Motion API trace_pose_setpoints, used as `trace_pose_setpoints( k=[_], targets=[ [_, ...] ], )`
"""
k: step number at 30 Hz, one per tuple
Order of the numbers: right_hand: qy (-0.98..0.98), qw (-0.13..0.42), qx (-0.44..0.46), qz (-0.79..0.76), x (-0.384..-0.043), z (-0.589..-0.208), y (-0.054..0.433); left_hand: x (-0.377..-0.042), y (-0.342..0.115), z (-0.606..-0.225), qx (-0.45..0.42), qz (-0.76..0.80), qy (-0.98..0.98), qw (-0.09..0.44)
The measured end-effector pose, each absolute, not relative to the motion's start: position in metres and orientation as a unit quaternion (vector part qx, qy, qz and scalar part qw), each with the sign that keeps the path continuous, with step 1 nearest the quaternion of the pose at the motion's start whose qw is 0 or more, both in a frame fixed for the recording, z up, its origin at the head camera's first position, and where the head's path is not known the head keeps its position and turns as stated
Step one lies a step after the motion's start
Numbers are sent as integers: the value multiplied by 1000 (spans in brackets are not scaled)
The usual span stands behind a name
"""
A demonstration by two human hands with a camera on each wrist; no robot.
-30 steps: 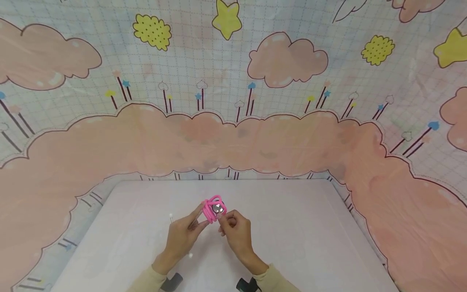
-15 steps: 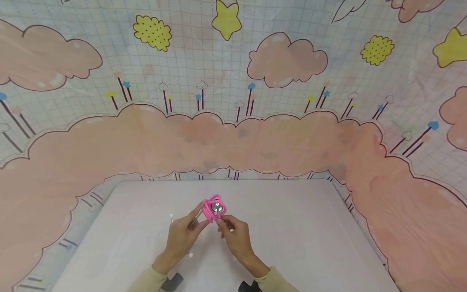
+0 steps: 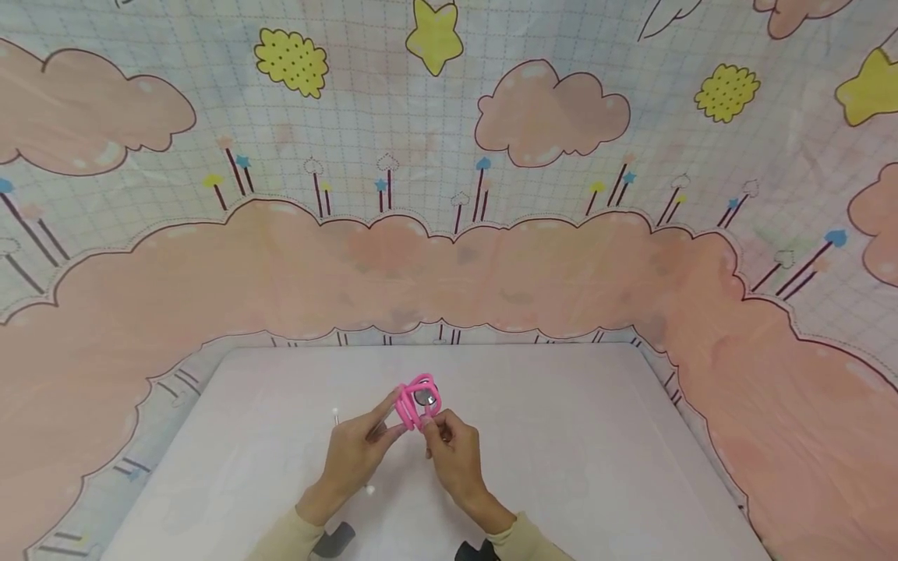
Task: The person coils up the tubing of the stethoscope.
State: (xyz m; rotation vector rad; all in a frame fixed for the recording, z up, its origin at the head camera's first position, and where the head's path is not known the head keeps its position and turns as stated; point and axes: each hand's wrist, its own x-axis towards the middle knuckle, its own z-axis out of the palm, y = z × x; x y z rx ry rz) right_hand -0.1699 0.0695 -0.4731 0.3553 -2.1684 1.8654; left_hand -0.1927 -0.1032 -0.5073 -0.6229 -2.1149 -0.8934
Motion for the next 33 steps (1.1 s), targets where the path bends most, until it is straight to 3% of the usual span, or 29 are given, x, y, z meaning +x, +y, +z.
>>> trace_pose_setpoints(
  k=[23,33],
  targets=[
    [-707,134,39,693,-179,-486,72,-192,-98,-513,-251,-354,-825,363],
    [-715,128,96,681,-193,-505,79,-192,-99,-516,-229,-373,-833,339]
  ],
)
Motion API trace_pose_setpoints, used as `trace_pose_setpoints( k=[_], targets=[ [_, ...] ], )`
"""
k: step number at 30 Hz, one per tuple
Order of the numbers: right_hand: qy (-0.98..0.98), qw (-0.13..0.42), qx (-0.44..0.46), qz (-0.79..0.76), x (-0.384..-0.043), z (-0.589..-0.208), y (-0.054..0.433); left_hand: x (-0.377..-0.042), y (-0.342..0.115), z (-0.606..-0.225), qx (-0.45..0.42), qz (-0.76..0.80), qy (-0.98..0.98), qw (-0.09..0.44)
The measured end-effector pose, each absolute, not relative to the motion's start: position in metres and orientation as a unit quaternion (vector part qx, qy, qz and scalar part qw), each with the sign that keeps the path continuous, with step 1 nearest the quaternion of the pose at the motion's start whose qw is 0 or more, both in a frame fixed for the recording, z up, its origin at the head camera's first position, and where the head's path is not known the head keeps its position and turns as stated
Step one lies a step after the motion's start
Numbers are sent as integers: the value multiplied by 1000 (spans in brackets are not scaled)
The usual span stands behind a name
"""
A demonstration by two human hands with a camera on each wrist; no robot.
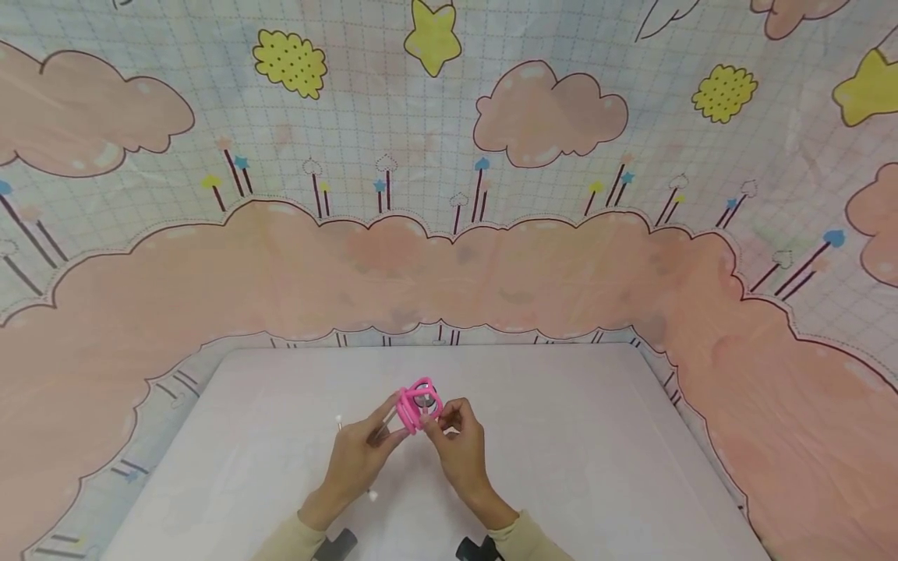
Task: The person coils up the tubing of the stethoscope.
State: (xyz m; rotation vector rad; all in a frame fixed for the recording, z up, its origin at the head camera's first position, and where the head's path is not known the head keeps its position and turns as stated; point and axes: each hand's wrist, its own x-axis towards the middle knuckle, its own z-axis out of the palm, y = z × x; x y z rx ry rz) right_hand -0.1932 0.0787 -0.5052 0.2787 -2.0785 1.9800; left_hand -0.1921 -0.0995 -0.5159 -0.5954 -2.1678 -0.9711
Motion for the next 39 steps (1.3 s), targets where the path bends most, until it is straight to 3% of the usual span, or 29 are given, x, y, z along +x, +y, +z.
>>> trace_pose_setpoints(
  k=[12,18,27,39],
  targets=[
    [-706,67,173,683,-202,-504,98,-192,-102,-516,-222,-382,-855,272],
    [-690,16,142,710,-206,-501,103,-192,-105,-515,-238,-404,-857,213],
    [-686,1,123,717,-209,-501,106,-196,-107,-519,-226,-417,-867,152],
    [-676,-15,93,731,-219,-506,104,-210,-113,-521,-181,-409,-881,155]
  ],
)
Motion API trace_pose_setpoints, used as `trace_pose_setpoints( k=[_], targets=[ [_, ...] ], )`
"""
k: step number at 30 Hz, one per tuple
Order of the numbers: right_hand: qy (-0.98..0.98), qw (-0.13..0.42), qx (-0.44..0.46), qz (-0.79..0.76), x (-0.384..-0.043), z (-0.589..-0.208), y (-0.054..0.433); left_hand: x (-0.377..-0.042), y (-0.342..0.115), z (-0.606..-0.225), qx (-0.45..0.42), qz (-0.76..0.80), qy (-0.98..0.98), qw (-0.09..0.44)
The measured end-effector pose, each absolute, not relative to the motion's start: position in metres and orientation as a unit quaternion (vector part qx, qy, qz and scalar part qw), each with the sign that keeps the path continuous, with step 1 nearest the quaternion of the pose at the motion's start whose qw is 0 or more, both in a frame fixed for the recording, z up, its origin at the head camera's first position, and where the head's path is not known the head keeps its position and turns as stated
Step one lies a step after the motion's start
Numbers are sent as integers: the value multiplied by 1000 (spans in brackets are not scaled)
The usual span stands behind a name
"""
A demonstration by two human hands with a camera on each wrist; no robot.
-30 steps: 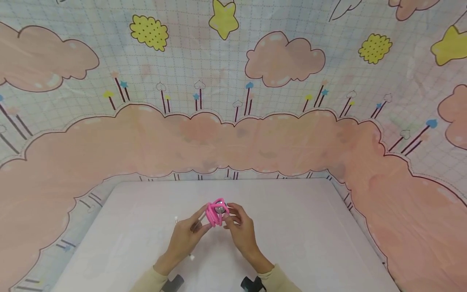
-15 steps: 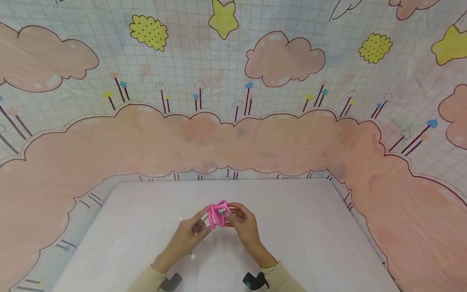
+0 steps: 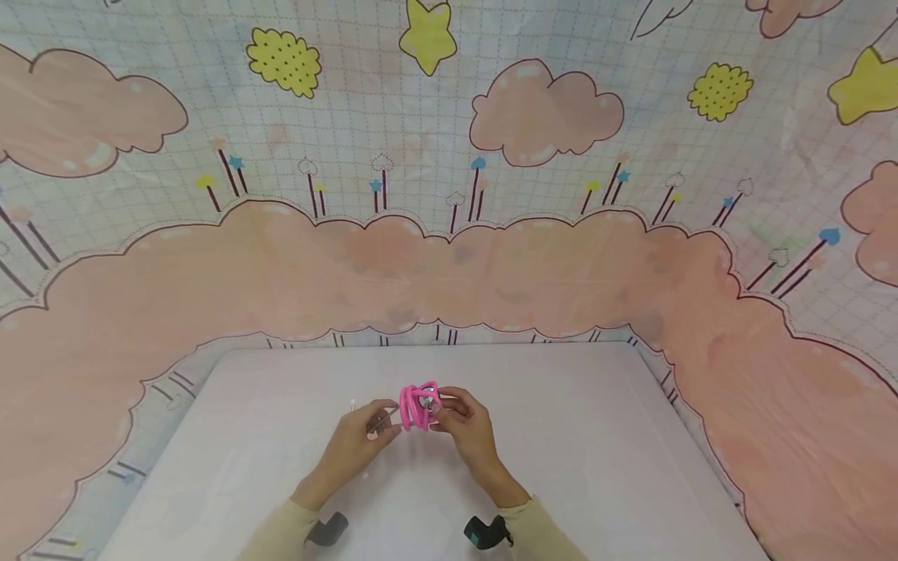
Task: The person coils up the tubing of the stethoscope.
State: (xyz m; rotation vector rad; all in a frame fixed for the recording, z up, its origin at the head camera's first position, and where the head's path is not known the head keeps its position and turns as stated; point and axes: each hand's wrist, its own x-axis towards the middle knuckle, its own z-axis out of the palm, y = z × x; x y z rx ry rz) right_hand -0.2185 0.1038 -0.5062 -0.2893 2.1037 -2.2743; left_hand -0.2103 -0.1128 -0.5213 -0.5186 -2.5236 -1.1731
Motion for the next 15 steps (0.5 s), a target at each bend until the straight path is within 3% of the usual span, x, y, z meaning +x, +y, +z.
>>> trace_pose_setpoints(
  k=[15],
  targets=[
    [650,30,-54,-757,-243,-529,99,-242,-117,-542,-145,-456,-874,90]
  ],
)
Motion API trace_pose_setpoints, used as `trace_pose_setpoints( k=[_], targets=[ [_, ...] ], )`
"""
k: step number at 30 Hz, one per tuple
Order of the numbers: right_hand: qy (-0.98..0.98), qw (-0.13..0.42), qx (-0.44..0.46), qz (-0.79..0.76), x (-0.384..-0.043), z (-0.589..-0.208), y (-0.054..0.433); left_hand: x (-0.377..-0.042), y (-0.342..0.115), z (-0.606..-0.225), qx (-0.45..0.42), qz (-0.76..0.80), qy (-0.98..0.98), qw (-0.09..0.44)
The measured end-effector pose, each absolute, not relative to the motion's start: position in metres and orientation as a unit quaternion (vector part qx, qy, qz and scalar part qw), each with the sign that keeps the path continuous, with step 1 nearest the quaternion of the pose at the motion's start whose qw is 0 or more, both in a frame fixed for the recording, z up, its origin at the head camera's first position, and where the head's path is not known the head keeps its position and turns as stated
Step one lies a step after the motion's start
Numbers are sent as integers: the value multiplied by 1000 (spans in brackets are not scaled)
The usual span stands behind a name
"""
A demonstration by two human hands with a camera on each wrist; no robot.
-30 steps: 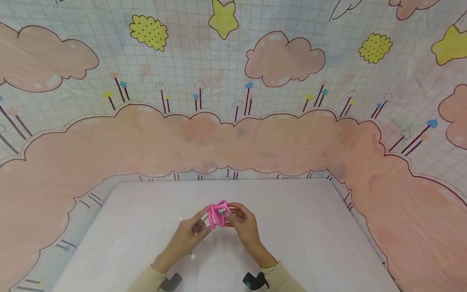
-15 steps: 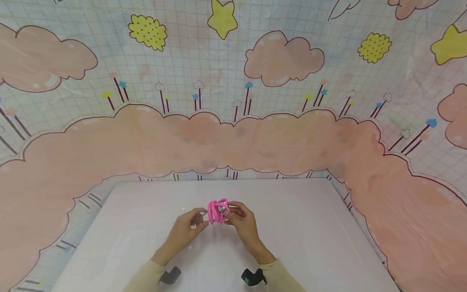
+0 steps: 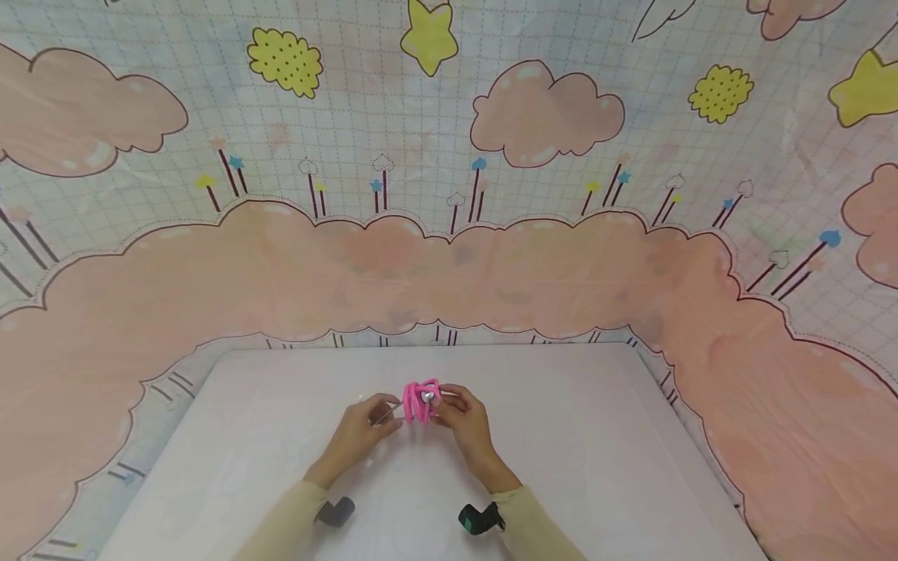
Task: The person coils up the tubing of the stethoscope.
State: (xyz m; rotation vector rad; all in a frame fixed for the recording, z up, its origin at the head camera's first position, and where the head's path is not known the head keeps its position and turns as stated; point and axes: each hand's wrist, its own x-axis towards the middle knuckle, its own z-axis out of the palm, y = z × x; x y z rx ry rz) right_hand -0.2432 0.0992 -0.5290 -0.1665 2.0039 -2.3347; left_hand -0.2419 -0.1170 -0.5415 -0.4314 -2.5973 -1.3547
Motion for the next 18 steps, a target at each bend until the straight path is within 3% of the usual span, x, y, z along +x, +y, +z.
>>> trace_pose_setpoints(
  k=[8,18],
  targets=[
    [652,6,-24,-758,-260,-545,95,-261,-117,-549,-139,-450,-880,64],
    [667,20,0,-745,-276,-561,95,-271,-115,-561,-113,-431,-894,48]
  ],
)
